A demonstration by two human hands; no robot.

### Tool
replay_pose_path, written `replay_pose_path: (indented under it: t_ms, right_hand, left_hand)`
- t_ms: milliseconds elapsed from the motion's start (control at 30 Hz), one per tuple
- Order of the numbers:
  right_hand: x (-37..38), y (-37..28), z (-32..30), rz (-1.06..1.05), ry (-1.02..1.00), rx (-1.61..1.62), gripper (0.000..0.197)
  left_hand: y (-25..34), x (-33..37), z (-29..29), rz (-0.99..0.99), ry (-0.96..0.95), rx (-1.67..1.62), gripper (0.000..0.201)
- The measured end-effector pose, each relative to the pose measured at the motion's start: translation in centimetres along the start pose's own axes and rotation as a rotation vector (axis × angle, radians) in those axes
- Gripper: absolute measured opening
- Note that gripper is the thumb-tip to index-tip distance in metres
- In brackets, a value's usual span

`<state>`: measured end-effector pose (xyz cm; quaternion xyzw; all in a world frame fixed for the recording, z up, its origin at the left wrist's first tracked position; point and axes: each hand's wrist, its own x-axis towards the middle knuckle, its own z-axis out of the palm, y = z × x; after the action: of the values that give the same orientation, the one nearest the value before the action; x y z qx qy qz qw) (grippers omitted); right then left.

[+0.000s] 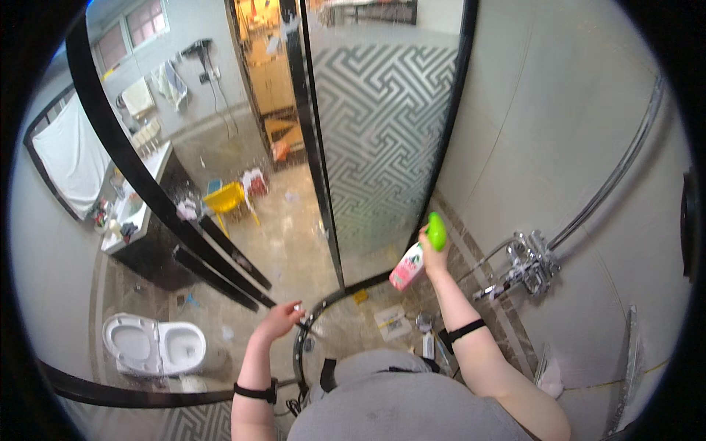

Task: Spraying cleaning solution and wiping down the walls and glass doors of a shower stall.

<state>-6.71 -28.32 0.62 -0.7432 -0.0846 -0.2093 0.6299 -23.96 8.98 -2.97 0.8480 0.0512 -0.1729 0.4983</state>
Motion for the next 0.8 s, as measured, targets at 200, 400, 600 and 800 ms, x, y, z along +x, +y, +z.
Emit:
replay_pose_path:
  t_ms: [200, 400, 600, 800]
  right_hand:
    - [-3.4, 1.5, -0.1, -0.118, -0.108, -0.247, 0.025]
    - [-3.0, 0.7, -0.6, -0.049, 0.16, -0.012, 0.016]
    - [-1.3, -6.4, 1.1, -0.387, -0.096, -0.234, 0.021]
    - [2.3, -3.6, 0.7, -0.075, 0.44, -0.037, 0.017]
  left_hand:
    - [-1.0, -0.7, -0.5, -0.145, 0.068, 0.135, 0.048]
    - [-5.7, -2.1, -0.1, -0.305, -0.002, 0.299, 0.054]
    - [-5.0, -2.0, 0.0, -0.359, -0.054, 0.2, 0.055]
    - [-5.3, -1.5, -0.3, -0.276, -0.041, 0.162, 0.055]
